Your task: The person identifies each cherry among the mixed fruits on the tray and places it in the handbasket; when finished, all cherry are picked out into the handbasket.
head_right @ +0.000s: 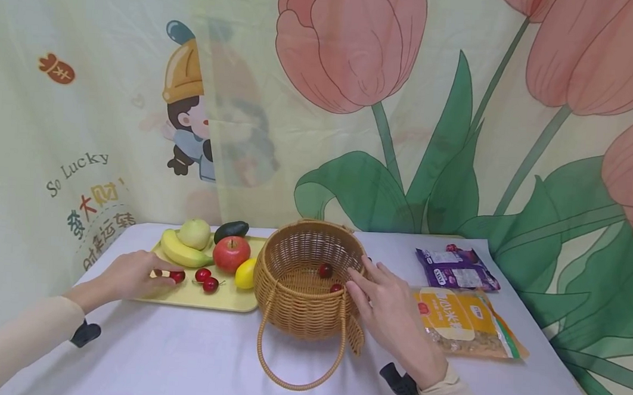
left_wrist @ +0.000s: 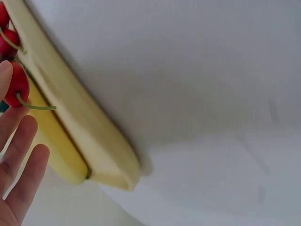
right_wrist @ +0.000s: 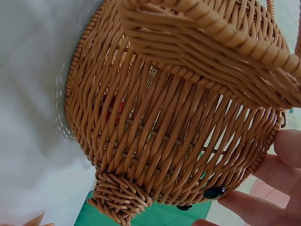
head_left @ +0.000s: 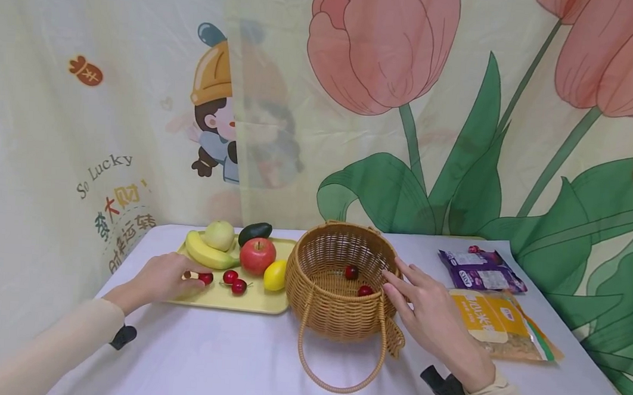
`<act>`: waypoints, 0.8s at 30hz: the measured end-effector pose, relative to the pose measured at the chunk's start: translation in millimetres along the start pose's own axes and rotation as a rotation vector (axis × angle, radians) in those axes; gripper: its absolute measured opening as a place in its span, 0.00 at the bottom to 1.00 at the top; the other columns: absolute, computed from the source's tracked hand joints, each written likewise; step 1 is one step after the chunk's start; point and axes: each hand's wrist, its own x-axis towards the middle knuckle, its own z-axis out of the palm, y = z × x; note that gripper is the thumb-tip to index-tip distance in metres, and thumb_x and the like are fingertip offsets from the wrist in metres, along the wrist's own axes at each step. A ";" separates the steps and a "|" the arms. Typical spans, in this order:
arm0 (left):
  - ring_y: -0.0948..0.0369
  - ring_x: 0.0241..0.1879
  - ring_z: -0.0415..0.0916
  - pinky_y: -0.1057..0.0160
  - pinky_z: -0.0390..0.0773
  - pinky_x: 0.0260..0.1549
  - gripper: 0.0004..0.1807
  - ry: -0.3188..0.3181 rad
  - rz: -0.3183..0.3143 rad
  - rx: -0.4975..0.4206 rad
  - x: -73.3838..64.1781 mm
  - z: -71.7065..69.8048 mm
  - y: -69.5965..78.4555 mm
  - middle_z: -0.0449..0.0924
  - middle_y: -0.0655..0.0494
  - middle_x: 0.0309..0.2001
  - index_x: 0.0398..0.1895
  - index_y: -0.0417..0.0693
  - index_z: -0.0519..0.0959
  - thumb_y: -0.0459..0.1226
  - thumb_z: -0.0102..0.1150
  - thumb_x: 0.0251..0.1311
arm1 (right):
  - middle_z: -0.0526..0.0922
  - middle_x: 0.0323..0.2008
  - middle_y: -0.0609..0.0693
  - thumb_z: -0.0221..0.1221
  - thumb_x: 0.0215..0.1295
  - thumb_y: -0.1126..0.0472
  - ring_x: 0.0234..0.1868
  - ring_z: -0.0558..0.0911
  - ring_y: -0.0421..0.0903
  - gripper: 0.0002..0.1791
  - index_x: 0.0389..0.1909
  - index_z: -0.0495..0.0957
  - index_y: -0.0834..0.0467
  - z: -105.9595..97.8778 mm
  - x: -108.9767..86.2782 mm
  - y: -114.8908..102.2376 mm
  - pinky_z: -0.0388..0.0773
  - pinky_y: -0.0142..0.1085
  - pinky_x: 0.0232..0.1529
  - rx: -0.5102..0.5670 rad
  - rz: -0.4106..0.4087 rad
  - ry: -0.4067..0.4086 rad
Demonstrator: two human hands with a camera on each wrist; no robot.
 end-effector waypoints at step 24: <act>0.64 0.35 0.82 0.66 0.79 0.31 0.18 0.008 0.135 0.055 32.4 -123.2 56.8 0.91 0.57 0.45 0.53 0.56 0.88 0.39 0.74 0.58 | 0.76 0.69 0.63 0.59 0.75 0.56 0.64 0.78 0.71 0.18 0.61 0.83 0.56 -2.8 0.9 -1.2 0.76 0.64 0.59 0.003 0.008 -0.008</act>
